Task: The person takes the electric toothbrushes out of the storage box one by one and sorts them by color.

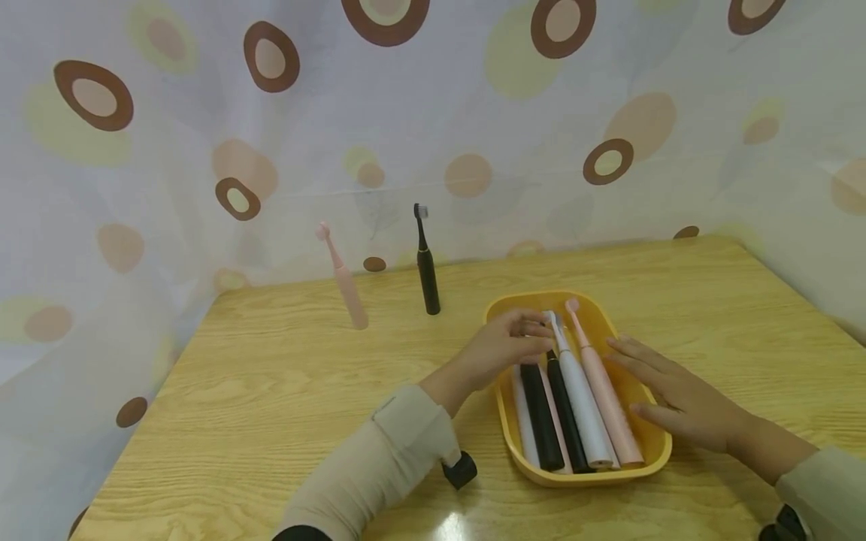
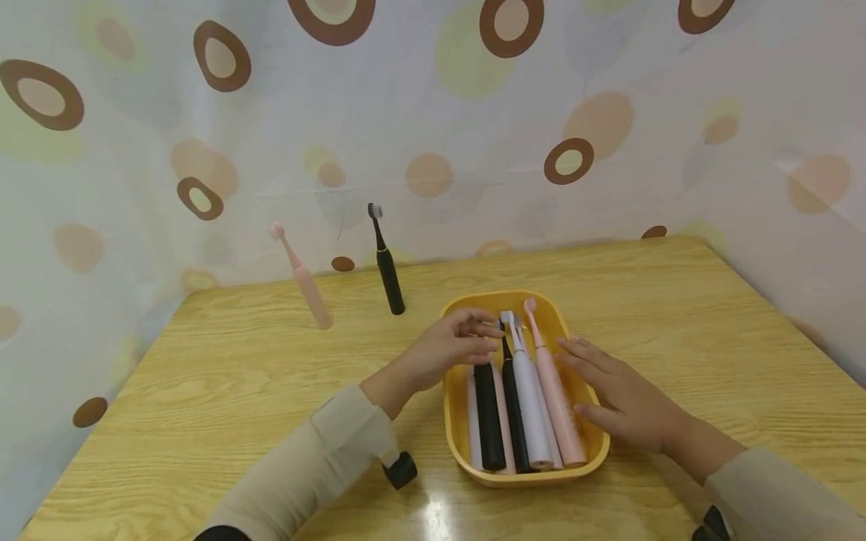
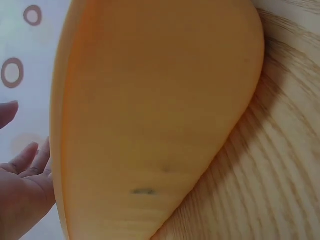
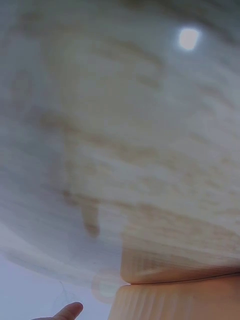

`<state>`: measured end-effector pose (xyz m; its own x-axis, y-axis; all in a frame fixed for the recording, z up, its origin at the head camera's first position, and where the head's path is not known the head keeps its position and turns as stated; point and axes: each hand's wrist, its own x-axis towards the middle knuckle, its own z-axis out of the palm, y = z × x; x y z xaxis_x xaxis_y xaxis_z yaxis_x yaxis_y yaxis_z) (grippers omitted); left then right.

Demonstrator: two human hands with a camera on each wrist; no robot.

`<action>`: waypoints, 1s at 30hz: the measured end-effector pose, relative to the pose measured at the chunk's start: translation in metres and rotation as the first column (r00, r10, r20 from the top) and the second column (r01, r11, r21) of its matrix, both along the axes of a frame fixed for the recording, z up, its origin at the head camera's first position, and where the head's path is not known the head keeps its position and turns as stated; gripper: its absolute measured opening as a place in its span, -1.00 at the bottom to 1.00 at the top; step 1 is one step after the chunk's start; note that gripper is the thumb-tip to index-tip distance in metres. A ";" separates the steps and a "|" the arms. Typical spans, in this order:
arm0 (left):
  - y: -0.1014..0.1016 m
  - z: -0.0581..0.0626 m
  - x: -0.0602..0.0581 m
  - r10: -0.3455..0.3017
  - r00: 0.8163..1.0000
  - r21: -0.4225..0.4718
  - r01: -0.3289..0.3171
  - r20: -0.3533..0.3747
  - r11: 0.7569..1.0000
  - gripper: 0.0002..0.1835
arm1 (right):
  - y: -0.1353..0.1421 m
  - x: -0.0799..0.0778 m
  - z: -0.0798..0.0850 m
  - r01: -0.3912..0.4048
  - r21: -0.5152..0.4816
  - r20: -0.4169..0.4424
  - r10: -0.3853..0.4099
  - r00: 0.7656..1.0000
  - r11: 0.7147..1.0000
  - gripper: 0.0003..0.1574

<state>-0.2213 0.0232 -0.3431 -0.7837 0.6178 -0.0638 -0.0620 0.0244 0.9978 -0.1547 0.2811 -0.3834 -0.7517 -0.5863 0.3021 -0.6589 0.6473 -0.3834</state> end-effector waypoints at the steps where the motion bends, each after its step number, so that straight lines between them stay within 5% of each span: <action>1: 0.001 0.000 -0.001 0.000 1.000 -0.007 0.000 0.010 1.000 -0.53 | 0.000 0.000 0.000 0.003 -0.001 0.002 -0.003 1.000 1.000 -0.20; 17: 0.024 0.006 -0.015 0.014 0.991 -0.198 0.014 0.136 0.980 -0.47 | -0.001 0.000 -0.001 -0.004 -0.006 -0.025 0.004 1.000 1.000 -0.20; 30: 0.041 0.005 -0.017 0.087 0.985 -0.324 -0.034 0.150 0.946 -0.50 | -0.002 0.000 -0.002 -0.011 -0.013 -0.027 0.011 1.000 1.000 -0.20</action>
<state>-0.2381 0.0639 -0.3386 -0.7821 0.4961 -0.3771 -0.2314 0.3306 0.9150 -0.1544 0.2796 -0.3853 -0.7367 -0.5903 0.3298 -0.6761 0.6347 -0.3743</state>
